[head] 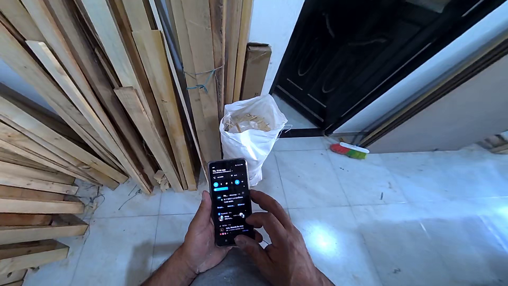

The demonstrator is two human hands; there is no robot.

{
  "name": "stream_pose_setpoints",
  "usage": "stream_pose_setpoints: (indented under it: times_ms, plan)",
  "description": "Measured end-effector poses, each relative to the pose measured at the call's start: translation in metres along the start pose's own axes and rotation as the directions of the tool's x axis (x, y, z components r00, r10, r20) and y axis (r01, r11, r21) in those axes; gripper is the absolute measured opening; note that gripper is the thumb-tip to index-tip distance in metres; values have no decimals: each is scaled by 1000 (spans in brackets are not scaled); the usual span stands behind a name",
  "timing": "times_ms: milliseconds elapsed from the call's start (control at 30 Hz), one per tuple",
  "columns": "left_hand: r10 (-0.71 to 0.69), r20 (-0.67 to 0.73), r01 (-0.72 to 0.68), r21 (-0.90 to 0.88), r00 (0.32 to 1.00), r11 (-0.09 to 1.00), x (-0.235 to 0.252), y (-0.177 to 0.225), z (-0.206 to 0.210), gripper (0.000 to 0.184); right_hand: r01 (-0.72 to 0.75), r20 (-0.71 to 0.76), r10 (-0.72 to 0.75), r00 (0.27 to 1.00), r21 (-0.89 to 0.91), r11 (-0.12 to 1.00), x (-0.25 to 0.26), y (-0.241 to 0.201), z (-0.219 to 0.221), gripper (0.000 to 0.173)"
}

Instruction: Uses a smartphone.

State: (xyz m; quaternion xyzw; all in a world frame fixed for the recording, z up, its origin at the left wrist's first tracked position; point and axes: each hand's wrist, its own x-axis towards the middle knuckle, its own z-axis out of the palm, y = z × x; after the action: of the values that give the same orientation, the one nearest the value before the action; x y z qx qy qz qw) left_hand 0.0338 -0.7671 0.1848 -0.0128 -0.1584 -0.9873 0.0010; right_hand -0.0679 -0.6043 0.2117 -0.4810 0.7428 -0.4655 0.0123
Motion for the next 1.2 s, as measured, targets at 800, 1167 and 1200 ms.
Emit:
stream_pose_setpoints:
  times_ms: [800, 1167, 1200]
  plan:
    - [2, 13, -2, -4, 1000, 1000, 3, 3, 4, 66, 3, -4, -3, 1000, -8, 1000, 4, 0, -2, 40]
    - [7, 8, -7, -21, 1000, 1000, 4, 2, 3, 66, -9, -1, 9, 1000, -2, 1000, 4, 1, -1, 39]
    - [7, 8, -7, -23, 1000, 1000, 4, 2, 2, 66, -11, 2, 11, 1000, 1, 1000, 4, 2, -1, 39]
